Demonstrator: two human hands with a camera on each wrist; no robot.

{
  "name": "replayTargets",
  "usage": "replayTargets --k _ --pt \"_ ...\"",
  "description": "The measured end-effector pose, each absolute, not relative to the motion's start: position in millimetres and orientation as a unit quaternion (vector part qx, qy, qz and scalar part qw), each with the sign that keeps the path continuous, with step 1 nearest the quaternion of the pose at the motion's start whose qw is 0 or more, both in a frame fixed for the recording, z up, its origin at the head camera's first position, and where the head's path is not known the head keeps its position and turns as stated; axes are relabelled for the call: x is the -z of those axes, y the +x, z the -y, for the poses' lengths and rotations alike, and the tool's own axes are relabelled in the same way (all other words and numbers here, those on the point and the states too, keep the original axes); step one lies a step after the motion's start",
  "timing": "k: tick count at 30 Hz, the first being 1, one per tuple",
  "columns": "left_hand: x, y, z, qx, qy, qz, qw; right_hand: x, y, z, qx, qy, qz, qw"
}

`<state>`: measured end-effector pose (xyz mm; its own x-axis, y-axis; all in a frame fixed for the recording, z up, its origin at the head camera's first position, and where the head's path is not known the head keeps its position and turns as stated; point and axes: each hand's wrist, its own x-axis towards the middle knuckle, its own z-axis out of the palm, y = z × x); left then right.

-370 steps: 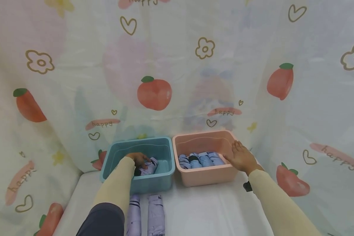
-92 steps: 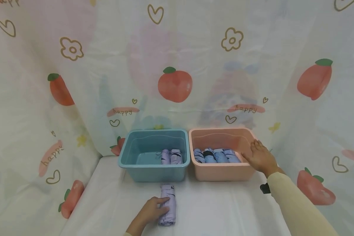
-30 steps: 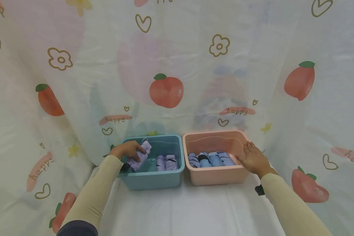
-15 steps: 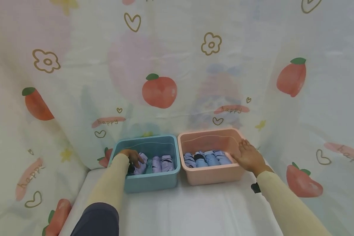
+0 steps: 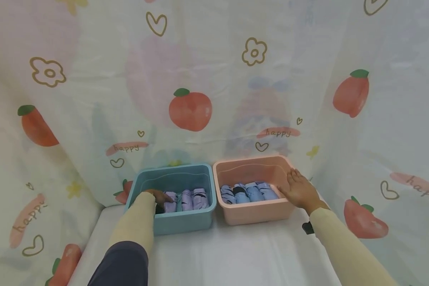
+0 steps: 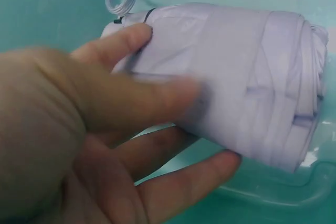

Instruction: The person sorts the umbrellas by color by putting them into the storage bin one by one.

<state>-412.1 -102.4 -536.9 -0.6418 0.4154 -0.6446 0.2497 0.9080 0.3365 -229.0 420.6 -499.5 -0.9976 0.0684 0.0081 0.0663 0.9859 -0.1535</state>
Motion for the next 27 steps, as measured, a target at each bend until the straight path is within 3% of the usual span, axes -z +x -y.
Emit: replayTargets --k 3,9,16,27 --pt "532 -411 95 -0.102 0.218 -0.888 0.393 495 -230 -423 -0.073 -0.033 0.997 0.011" --pt "528 -404 77 -0.186 0.131 -0.878 0.422 494 -230 -425 -0.082 -0.032 0.996 0.015" --pt "530 -397 68 -0.193 0.096 -0.876 0.431 502 -228 -418 -0.088 -0.035 0.996 0.007" --pt "510 -405 75 -0.207 0.138 -0.879 0.408 500 -235 -420 -0.093 -0.028 0.995 0.004"
